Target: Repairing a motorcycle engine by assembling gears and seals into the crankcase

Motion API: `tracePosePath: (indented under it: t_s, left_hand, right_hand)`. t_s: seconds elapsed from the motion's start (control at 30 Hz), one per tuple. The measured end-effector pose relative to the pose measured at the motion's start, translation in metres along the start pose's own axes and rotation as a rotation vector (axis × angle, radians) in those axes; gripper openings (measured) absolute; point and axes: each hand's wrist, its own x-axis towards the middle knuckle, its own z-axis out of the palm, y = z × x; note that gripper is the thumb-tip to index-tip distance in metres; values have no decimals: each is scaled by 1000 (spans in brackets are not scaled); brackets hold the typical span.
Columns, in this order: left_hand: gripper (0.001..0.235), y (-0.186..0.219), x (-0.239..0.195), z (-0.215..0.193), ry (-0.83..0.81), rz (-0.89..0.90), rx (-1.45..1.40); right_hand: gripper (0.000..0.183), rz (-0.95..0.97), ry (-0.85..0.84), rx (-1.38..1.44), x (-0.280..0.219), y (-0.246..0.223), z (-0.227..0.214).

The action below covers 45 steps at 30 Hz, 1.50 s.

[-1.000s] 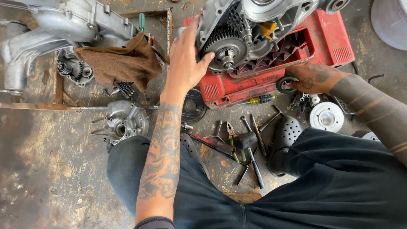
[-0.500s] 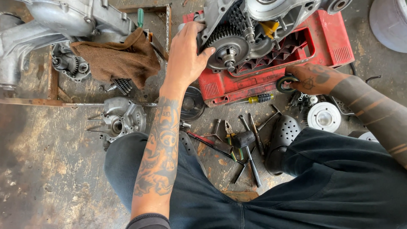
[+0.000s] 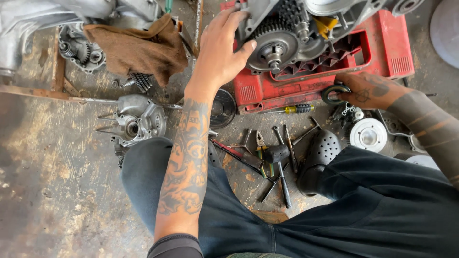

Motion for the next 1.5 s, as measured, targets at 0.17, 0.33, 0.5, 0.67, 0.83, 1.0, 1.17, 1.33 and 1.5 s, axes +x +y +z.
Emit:
tracePosePath:
  t_s: [0.17,0.33,0.5,0.67,0.83,1.0,1.17,1.33,1.5]
  left_hand:
    - [48,-21,-6,3,35,-330,-123]
    - [79,-46,-29,35,188,-735,-409]
    - [79,-23,-17,17,193,-827,-761]
    - [75,-64,7,43,439,-942,-1048]
    - [47,-131,61,69,365,-807,-994]
    - [35,-166,105,90,-39,-548,-1022]
    - [37,-166,111,106,-220,-407,-831]
    - [35,-166,117,99,-352,-343,-787]
    - [47,-169,118,115,-349,-234,-758]
  right_hand:
    - [31,17,8,34,-4,1,0]
    - [41,-124,54,69,6,1,45]
    - [44,8,-141,-396,39,38,190]
    - [34,-593,143,-367,68,83,296]
    - [45,-550,370,-355,109,57,314]
    - [49,-189,249,-13,104,34,359]
    - [45,-74,97,187,112,40,389]
    - [51,-147,118,224,151,31,392]
    - [57,-141,129,315,119,-2,420]
